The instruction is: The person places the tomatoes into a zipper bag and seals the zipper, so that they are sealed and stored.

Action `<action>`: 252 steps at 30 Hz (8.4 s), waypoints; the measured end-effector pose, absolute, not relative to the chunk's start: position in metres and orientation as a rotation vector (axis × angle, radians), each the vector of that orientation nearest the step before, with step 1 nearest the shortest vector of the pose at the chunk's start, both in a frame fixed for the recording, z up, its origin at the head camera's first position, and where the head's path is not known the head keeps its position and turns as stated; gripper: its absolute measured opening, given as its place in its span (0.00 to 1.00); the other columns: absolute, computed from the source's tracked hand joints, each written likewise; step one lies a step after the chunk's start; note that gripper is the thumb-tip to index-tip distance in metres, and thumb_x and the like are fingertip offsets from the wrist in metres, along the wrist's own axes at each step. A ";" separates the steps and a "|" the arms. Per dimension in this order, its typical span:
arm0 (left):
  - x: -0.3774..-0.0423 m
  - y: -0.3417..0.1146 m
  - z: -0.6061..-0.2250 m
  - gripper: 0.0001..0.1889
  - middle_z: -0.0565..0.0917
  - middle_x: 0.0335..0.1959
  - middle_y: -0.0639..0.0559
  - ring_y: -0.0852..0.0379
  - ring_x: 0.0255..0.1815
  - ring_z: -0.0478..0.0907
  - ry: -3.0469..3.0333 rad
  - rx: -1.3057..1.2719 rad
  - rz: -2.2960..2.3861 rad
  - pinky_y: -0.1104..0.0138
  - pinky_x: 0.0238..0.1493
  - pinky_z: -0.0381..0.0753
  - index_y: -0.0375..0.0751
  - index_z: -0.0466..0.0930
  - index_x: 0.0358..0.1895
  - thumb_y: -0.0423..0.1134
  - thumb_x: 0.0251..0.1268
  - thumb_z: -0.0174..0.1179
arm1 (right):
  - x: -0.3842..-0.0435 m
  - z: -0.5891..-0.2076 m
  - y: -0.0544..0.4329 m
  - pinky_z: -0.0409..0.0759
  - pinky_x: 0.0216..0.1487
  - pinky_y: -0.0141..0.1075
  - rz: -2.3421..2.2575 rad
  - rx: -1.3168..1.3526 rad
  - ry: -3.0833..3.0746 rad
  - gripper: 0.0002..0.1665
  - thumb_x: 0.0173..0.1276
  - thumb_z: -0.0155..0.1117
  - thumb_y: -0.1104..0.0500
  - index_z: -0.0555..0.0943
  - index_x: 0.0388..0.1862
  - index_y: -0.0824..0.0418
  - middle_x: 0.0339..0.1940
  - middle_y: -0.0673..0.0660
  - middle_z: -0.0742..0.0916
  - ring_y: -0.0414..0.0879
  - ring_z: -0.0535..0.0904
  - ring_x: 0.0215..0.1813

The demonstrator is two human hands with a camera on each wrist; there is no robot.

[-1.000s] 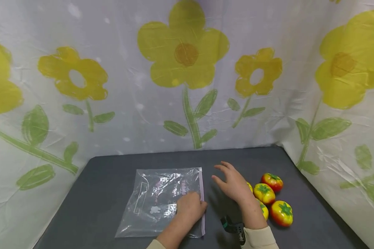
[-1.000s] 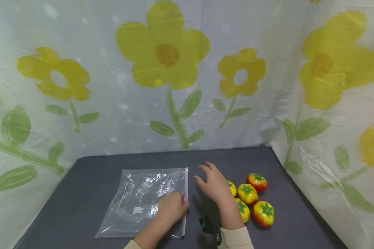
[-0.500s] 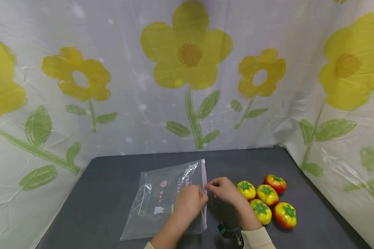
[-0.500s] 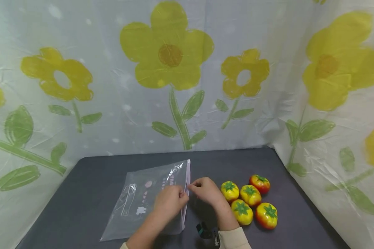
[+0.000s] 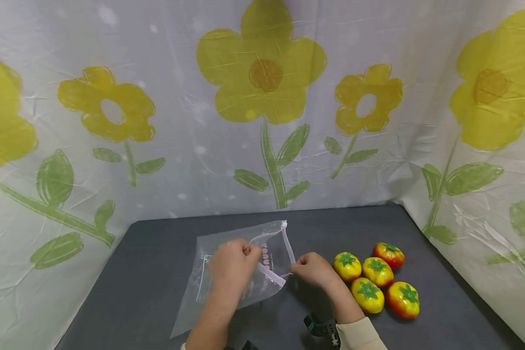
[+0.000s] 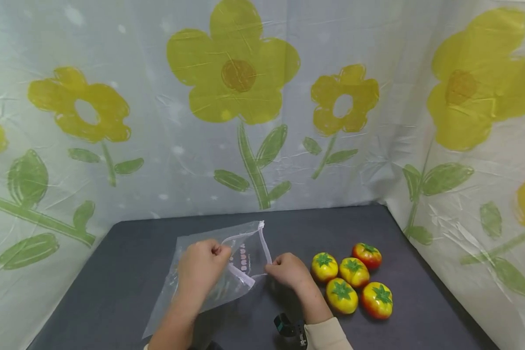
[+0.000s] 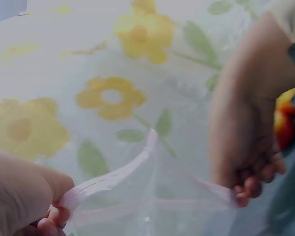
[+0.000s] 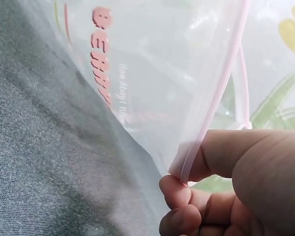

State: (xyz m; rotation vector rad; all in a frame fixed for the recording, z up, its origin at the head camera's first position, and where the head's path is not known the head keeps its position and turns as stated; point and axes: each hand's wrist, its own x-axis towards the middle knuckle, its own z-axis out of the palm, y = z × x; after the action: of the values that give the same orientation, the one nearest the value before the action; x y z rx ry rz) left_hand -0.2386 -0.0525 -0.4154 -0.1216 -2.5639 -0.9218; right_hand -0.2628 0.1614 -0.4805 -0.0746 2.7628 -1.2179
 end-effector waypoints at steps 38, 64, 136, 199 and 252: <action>-0.245 -0.053 -0.421 0.16 0.60 0.12 0.62 0.61 0.16 0.57 -2.601 -0.203 -1.005 0.65 0.18 0.55 0.51 0.64 0.13 0.37 0.54 0.58 | -0.246 -0.444 0.278 0.34 0.66 0.76 -0.854 0.090 2.904 0.42 0.56 0.80 0.52 0.77 0.67 0.66 0.62 0.70 0.82 0.79 0.51 0.75; -0.247 -0.049 -0.424 0.17 0.59 0.10 0.64 0.61 0.16 0.58 -2.604 -0.217 -0.952 0.62 0.21 0.59 0.52 0.64 0.10 0.38 0.53 0.55 | -0.243 -0.420 0.225 0.82 0.52 0.49 -1.376 -0.255 2.772 0.38 0.67 0.71 0.44 0.74 0.72 0.56 0.68 0.61 0.78 0.56 0.79 0.55; -0.247 -0.045 -0.426 0.16 0.66 0.12 0.59 0.60 0.16 0.64 -2.424 -0.205 -1.127 0.66 0.16 0.63 0.50 0.71 0.15 0.38 0.60 0.60 | -0.233 -0.427 0.304 0.79 0.51 0.55 -1.296 0.302 3.105 0.36 0.78 0.57 0.42 0.70 0.73 0.64 0.69 0.68 0.76 0.64 0.75 0.61; -0.246 -0.044 -0.427 0.15 0.68 0.14 0.58 0.60 0.16 0.65 -2.519 -0.213 -1.115 0.67 0.17 0.63 0.49 0.71 0.16 0.39 0.61 0.59 | -0.231 -0.412 0.271 0.74 0.57 0.63 -1.090 -0.009 3.113 0.31 0.77 0.60 0.49 0.69 0.72 0.63 0.57 0.70 0.80 0.68 0.75 0.61; -0.249 -0.042 -0.428 0.16 0.65 0.14 0.60 0.61 0.15 0.62 -2.299 -0.340 -1.136 0.68 0.17 0.60 0.50 0.70 0.16 0.36 0.62 0.61 | -0.230 -0.417 0.153 0.77 0.36 0.37 -1.188 -0.489 2.980 0.12 0.73 0.64 0.62 0.87 0.52 0.57 0.45 0.50 0.84 0.42 0.74 0.34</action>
State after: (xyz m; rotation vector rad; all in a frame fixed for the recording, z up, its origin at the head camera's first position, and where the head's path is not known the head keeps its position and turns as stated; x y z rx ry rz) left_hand -0.2486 -0.0419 -0.4280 -0.3396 -2.2991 -1.1360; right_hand -0.2300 0.1527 -0.4168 -0.4893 2.9795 -1.1883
